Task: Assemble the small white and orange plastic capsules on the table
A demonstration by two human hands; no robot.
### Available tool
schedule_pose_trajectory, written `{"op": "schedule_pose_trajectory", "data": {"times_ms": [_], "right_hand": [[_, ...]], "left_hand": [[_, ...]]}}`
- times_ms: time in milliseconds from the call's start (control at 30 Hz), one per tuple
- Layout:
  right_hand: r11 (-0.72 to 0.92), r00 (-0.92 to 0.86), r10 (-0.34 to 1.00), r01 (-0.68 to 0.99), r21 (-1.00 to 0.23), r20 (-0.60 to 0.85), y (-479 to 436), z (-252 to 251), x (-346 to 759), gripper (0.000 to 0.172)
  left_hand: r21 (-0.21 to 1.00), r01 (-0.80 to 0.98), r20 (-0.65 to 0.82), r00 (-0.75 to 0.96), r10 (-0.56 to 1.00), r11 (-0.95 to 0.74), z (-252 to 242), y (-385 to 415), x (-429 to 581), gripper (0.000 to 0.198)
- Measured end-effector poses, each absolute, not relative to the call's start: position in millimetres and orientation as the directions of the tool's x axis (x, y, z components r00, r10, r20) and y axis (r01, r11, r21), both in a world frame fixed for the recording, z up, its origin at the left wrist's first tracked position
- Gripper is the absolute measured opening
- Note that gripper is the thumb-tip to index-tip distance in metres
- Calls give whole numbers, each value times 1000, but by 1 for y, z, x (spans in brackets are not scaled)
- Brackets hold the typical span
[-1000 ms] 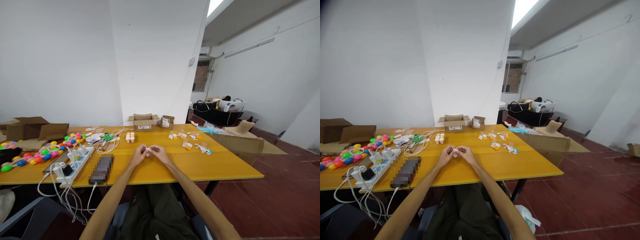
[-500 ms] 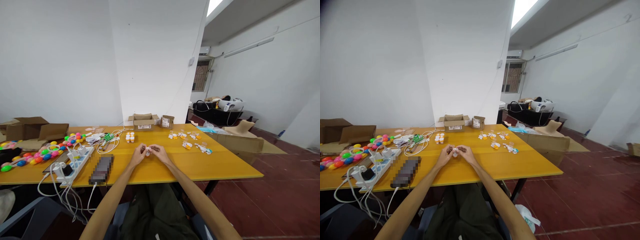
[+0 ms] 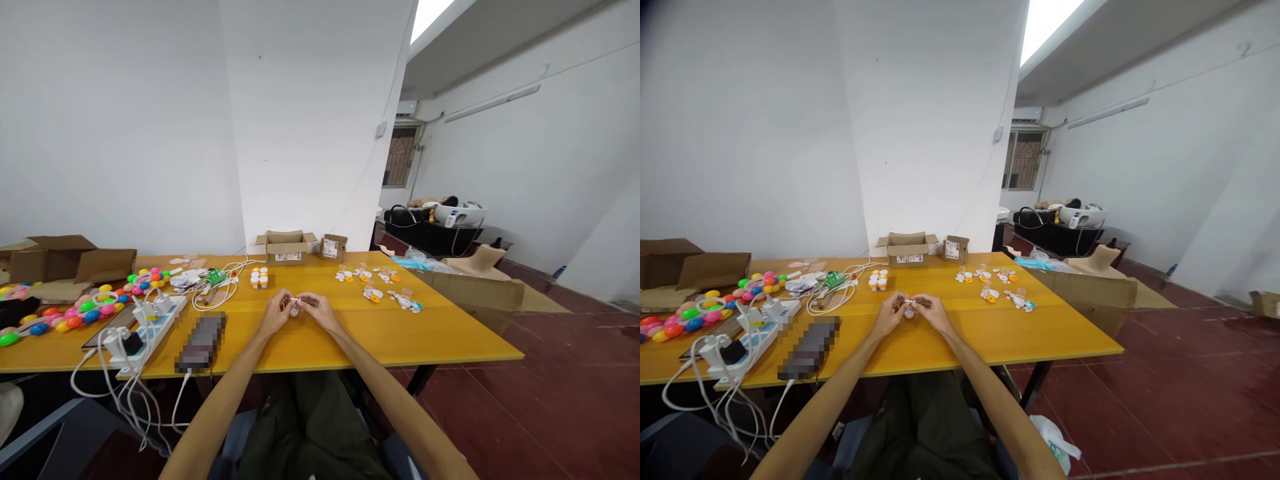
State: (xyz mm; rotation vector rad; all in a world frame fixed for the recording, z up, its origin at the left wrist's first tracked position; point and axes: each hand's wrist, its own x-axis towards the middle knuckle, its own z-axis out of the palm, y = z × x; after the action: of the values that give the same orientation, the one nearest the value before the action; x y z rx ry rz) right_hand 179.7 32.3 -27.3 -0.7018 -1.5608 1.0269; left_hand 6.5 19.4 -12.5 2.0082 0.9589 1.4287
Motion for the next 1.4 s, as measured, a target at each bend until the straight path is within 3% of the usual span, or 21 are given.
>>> {"op": "schedule_pose_trajectory", "data": {"times_ms": [633, 867, 1400], "right_hand": [[470, -219, 855, -53, -881, 469, 32, -27, 179, 42], [560, -171, 821, 51, -827, 545, 26, -24, 177, 31], [584, -198, 807, 128, -802, 556, 30, -28, 175, 19]], "left_hand": [[700, 293, 617, 211, 758, -651, -11, 19, 6, 14], [711, 290, 607, 206, 768, -640, -12, 19, 5, 13], [769, 226, 570, 178, 802, -597, -16, 23, 6, 20]]}}
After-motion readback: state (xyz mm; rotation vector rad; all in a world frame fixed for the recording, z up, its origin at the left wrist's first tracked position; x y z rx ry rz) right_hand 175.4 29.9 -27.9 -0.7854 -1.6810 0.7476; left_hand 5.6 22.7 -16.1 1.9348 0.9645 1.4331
